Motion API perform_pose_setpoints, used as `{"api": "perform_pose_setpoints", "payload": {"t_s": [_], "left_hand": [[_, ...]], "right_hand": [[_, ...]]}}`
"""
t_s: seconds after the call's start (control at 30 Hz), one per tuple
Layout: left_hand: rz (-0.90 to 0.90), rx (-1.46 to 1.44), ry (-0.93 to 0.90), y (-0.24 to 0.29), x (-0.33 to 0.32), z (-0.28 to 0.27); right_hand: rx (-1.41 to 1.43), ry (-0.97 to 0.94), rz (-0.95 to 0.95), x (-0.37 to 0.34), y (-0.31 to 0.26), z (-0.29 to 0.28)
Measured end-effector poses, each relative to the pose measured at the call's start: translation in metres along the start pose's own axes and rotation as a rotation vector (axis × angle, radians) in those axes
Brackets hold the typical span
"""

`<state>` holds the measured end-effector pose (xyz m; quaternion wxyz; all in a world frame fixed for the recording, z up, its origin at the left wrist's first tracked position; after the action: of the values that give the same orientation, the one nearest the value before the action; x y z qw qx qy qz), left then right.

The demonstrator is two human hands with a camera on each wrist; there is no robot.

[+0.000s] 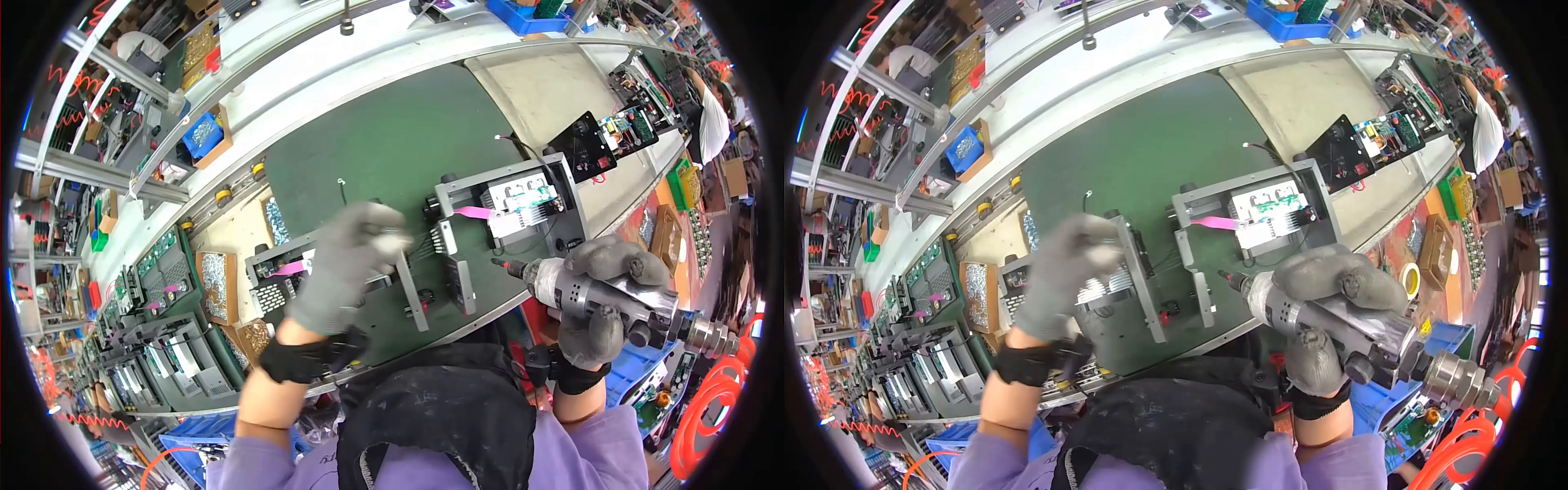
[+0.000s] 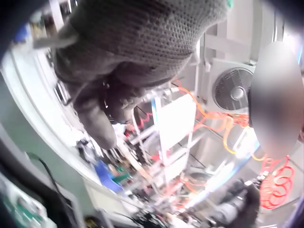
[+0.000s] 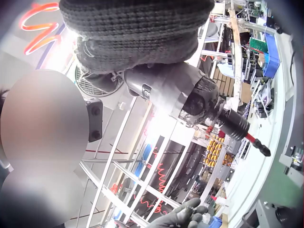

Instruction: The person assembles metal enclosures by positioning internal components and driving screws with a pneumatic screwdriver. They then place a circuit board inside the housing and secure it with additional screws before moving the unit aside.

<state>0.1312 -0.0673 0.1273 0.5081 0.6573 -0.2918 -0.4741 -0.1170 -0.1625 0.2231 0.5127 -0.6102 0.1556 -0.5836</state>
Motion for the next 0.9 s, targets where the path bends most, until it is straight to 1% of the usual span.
{"api": "perform_pose_setpoints", "payload": {"t_s": [0.03, 0.07, 0.1, 0.13, 0.17, 0.2, 0.23, 0.27, 0.3, 0.33, 0.4, 0.43, 0.47, 0.53, 0.57, 0.6, 0.63, 0.67, 0.7, 0.73, 0.77, 0.8, 0.83, 0.9], "left_hand": [[-0.015, -0.031, -0.057, -0.009, 0.009, 0.027], [-0.146, -0.134, -0.108, -0.016, 0.014, 0.054], [-0.221, -0.259, -0.174, -0.027, 0.019, 0.078], [-0.266, -0.276, -0.186, -0.029, 0.021, 0.097], [-0.293, -0.307, -0.227, -0.037, 0.026, 0.115], [-0.319, -0.336, -0.269, -0.046, 0.032, 0.128], [-0.326, -0.327, -0.278, -0.049, 0.035, 0.135], [-0.320, -0.328, -0.330, -0.050, 0.035, 0.145], [-0.315, -0.330, -0.380, -0.049, 0.036, 0.155], [-0.323, -0.325, -0.384, -0.049, 0.038, 0.158], [-0.301, -0.282, -0.444, -0.048, 0.040, 0.164], [-0.308, -0.280, -0.442, -0.053, 0.042, 0.167], [-0.315, -0.299, -0.449, -0.061, 0.045, 0.169], [-0.328, -0.316, -0.450, -0.064, 0.048, 0.174], [-0.276, -0.128, -0.413, -0.059, 0.052, 0.172], [-0.223, 0.057, -0.372, -0.057, 0.055, 0.170], [-0.229, 0.057, -0.365, -0.059, 0.056, 0.171], [-0.198, 0.029, -0.350, -0.059, 0.057, 0.172], [-0.168, 0.002, -0.335, -0.060, 0.059, 0.173], [-0.174, 0.001, -0.329, -0.072, 0.063, 0.175], [0.110, 0.256, -0.205, -0.070, 0.073, 0.169], [0.391, 0.507, -0.074, -0.051, 0.072, 0.169], [0.383, 0.506, -0.067, -0.052, 0.075, 0.171], [0.386, 0.952, 0.009, -0.048, 0.086, 0.174]], "right_hand": [[0.024, -0.039, -0.039, 0.004, -0.002, -0.004], [0.023, -0.032, -0.038, 0.007, -0.002, -0.009], [0.049, -0.004, -0.054, 0.010, -0.003, -0.015], [0.074, 0.026, -0.071, 0.012, -0.004, -0.021], [0.087, 0.082, -0.072, 0.013, -0.004, -0.027], [0.083, 0.094, -0.073, 0.015, -0.002, -0.032], [0.105, 0.110, -0.067, 0.018, 0.000, -0.037], [0.129, 0.125, -0.059, 0.019, 0.001, -0.041], [0.078, 0.202, -0.017, 0.017, 0.005, -0.049], [0.076, 0.210, -0.013, 0.019, 0.007, -0.054], [0.064, 0.118, -0.051, 0.025, 0.012, -0.056], [0.060, 0.201, 0.019, 0.017, 0.020, -0.064], [0.064, 0.204, 0.026, 0.019, 0.024, -0.068], [0.161, 0.087, 0.033, 0.025, 0.033, -0.066], [0.113, 0.158, 0.119, 0.023, 0.037, -0.067], [0.118, 0.158, 0.127, 0.021, 0.043, -0.071], [0.124, 0.159, 0.139, 0.018, 0.052, -0.076], [0.129, 0.158, 0.151, 0.015, 0.062, -0.082], [0.104, 0.156, 0.122, 0.015, 0.070, -0.086], [0.108, 0.155, 0.130, 0.013, 0.078, -0.087], [0.095, 0.166, 0.144, 0.012, 0.086, -0.088], [0.081, 0.176, 0.160, 0.010, 0.093, -0.089], [0.099, 0.160, 0.149, 0.009, 0.101, -0.089], [0.086, 0.134, 0.147, 0.008, 0.112, -0.088]]}}
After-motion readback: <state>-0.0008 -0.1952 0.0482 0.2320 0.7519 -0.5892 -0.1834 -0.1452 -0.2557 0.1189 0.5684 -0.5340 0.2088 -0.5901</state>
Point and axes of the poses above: each hand's wrist, its own x-axis towards the middle knuckle, its own z-axis out of the palm, y = z × x, the point moved 8 cm from there along x, towards the middle knuckle, and after that the axes turned 3 degrees about x, right-handed, at the moved point
